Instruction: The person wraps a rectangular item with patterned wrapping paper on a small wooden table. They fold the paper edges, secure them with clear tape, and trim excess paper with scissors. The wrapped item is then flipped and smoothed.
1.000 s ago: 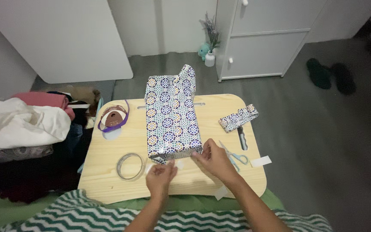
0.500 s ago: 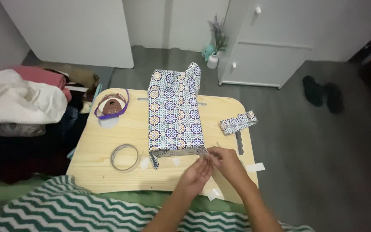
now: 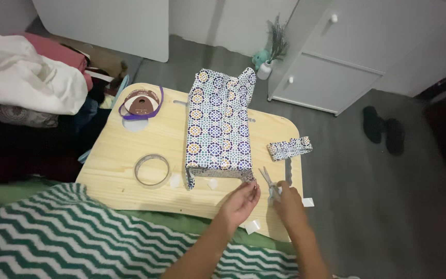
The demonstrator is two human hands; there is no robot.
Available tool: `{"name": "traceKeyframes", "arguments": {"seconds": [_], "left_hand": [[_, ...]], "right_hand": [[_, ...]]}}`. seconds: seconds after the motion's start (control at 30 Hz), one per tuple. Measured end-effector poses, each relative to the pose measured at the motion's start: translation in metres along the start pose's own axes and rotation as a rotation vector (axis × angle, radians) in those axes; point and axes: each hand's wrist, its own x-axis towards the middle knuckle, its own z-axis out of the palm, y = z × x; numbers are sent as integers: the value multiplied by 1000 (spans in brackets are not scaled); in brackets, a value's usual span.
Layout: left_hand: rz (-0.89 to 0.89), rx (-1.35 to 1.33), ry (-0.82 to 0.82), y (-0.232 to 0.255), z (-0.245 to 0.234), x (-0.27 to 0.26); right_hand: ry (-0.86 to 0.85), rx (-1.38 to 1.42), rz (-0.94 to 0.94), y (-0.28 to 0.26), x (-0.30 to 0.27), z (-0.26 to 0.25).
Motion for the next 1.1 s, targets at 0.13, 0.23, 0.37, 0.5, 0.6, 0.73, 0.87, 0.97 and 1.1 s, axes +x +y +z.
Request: {"name": "traceKeyframes", "arguments": {"seconds": [0.13,0.23,0.37,0.5,0.6,0.73,0.87,0.97,1.1], "left_hand": [[-46,120,46,7,0,3],[-93,194,84,11,-3,5],[-127,183,25,16,-17,18],[-168,237,-76,22,-27,23],[-154,330,-28,27,-30,22],[-177,286,-52,31,-34,24],[-191,287,-91,33,-46,36],[-211,305,-83,34,-54,46],[-238,286,-32,35,-55,51]], "right_hand": [[-8,-113,78,17,8,22],[-59,46,100,33,3,27],[-79,337,41,29,-20,16],[-97,257,85,-6,-41,-2],[-163,91,168,-36,-45,-10],[-94,65,132,-60,-55,-15],[-133,-16,187,-71,-58,-17],[-143,-38,207,-78,-57,-18],[-133,-36,195,-82,-59,-20]]}}
